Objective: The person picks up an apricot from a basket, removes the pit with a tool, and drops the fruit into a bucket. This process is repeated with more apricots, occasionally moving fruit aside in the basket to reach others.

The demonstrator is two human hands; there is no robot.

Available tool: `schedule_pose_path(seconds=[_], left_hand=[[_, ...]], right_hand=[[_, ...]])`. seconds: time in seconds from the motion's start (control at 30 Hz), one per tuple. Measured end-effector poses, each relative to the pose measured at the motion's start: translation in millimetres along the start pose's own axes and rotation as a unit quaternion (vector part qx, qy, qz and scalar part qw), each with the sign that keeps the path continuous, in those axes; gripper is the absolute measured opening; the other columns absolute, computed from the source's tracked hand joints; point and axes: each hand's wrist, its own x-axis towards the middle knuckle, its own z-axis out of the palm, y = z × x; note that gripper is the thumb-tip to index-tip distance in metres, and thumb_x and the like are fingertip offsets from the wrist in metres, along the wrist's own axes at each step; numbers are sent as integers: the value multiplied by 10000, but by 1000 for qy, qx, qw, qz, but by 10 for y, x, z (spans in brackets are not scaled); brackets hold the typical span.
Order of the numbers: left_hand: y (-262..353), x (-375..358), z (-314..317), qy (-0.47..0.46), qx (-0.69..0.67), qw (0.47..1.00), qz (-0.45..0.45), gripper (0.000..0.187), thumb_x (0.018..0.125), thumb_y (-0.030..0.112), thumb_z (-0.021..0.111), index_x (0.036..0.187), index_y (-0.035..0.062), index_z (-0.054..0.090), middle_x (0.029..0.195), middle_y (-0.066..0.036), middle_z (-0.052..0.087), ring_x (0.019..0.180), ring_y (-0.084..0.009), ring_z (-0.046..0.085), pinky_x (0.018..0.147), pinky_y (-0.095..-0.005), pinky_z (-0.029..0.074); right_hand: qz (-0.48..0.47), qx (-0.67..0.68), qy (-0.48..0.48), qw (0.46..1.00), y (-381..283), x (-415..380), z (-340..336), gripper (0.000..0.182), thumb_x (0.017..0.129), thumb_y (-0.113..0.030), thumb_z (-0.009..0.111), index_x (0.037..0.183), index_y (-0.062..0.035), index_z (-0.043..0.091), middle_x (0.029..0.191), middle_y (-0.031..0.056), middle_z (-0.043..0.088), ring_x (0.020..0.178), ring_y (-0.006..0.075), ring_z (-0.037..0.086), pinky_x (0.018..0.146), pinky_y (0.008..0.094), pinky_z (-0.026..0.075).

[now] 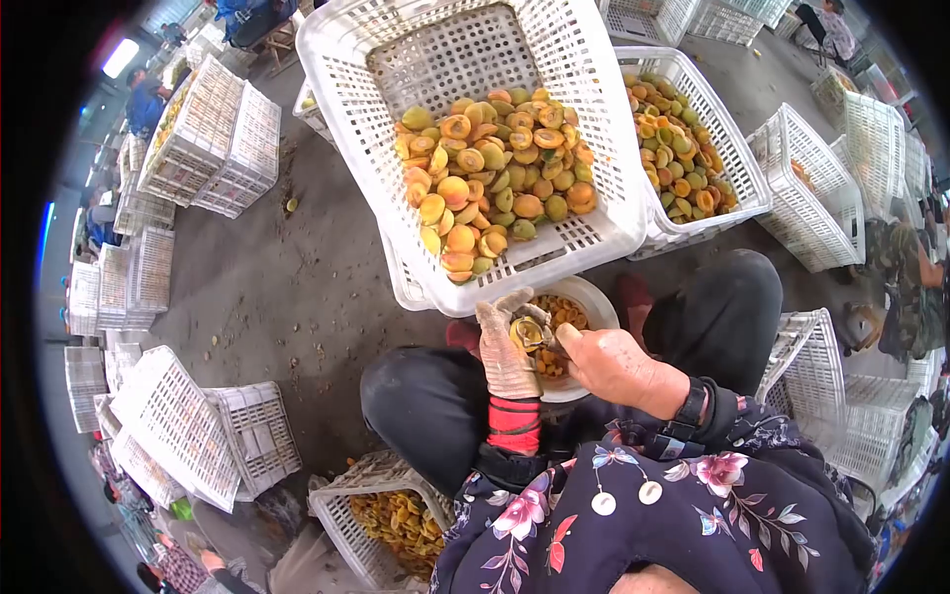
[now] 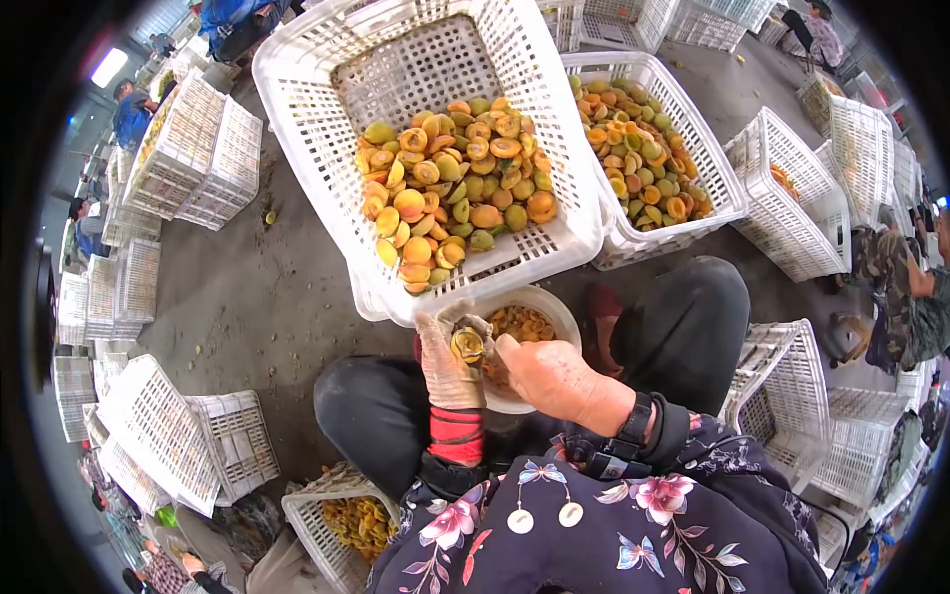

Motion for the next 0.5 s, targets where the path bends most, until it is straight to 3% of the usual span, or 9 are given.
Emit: schedule_pose_path(seconds=[0.13, 0.2, 0.5], left_hand=[[49, -29, 41, 12, -51, 999, 9, 715, 991, 617, 361, 1155, -34, 606, 805, -85, 639, 693, -163, 602, 676, -272, 509], [38, -13, 49, 56, 33, 996, 58, 688, 1016, 581, 330, 1205, -22, 603, 794, -59, 628, 679, -152, 586, 683, -259, 493], [105, -61, 87, 11, 90, 994, 66, 668, 1028, 560, 317, 1248, -11, 584, 731, -60, 625, 644, -117, 567, 638, -244, 461]], right_hand=[[2, 22, 0, 1000, -26, -18, 9, 188, 831, -116, 596, 944, -16, 483, 611, 187, 609, 613, 384, 645, 546, 477, 501], [13, 33, 7, 999, -42, -20, -25, 184, 833, -114, 593, 941, -16, 481, 610, 188, 608, 609, 386, 643, 546, 476, 502], [16, -13, -29, 999, -74, -39, -115, 177, 844, -110, 589, 943, -5, 486, 618, 178, 617, 612, 368, 657, 544, 480, 508]])
